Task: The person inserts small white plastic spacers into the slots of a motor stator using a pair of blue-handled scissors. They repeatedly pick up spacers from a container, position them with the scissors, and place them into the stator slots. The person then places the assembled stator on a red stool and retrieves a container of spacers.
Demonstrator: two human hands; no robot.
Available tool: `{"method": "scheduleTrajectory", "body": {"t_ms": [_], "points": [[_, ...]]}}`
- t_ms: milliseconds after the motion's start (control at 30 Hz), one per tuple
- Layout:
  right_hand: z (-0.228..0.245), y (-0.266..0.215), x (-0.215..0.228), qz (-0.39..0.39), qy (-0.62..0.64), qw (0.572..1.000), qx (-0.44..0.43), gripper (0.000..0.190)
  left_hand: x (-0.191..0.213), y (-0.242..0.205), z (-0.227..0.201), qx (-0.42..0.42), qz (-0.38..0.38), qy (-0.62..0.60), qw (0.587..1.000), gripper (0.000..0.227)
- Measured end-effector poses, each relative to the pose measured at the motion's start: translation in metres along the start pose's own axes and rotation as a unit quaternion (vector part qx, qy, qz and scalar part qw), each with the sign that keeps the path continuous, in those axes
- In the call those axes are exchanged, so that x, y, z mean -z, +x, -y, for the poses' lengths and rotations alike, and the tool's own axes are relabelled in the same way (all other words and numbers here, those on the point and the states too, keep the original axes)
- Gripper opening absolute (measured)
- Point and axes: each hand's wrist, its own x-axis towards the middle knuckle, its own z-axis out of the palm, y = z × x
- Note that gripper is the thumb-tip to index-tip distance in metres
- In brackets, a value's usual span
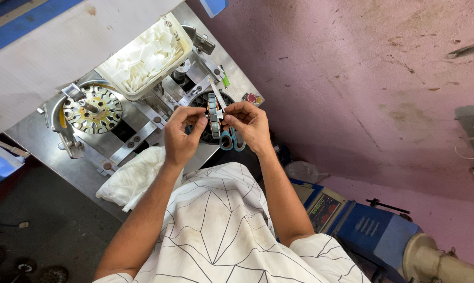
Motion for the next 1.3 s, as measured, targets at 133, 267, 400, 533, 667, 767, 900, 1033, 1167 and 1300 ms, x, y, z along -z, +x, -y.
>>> {"method": "scheduleTrajectory", "body": {"t_ms": [133, 267, 400, 533, 667, 767, 900, 1033, 1167, 1300], "points": [[-0.018, 0.002, 0.001, -0.021, -0.008, 1.000, 0.018, 0.009, -0.002, 0.004, 0.010, 0.008, 0.013, -0.073, 0.997, 0.012], [-0.017, 0.003, 0.002, -0.005, -0.044, 0.998, 0.038, 0.007, -0.004, 0.005, 0.011, 0.017, 0.011, -0.082, 0.996, 0.012], [-0.011, 0.006, 0.000, 0.006, -0.087, 0.995, 0.046, 0.008, -0.003, 0.006, 0.007, 0.019, 0.010, -0.082, 0.996, 0.016], [-0.004, 0.008, 0.000, 0.007, -0.148, 0.988, 0.041, 0.010, -0.001, 0.009, 0.002, 0.003, 0.009, -0.037, 0.999, 0.016], [0.000, 0.009, -0.001, 0.014, -0.182, 0.981, 0.067, 0.011, 0.001, 0.010, -0.004, -0.021, 0.007, -0.023, 0.999, 0.015], [0.003, 0.009, -0.003, 0.018, -0.195, 0.977, 0.080, 0.012, 0.003, 0.012, -0.005, -0.034, 0.008, -0.013, 0.999, 0.016], [0.012, 0.004, -0.007, 0.036, -0.255, 0.956, 0.140, 0.015, 0.004, 0.015, -0.004, -0.051, 0.005, 0.000, 0.999, 0.017], [0.021, -0.006, -0.014, 0.042, -0.310, 0.932, 0.184, 0.020, 0.003, 0.018, -0.002, -0.087, 0.000, 0.035, 0.996, 0.014], [0.035, -0.014, -0.019, 0.069, -0.328, 0.925, 0.178, 0.030, 0.001, 0.019, 0.001, -0.046, 0.011, 0.010, 0.999, 0.013], [0.051, -0.038, -0.038, 0.018, -0.381, 0.906, 0.181, 0.025, 0.004, 0.025, 0.000, 0.034, 0.038, -0.037, 0.998, 0.013]]}}
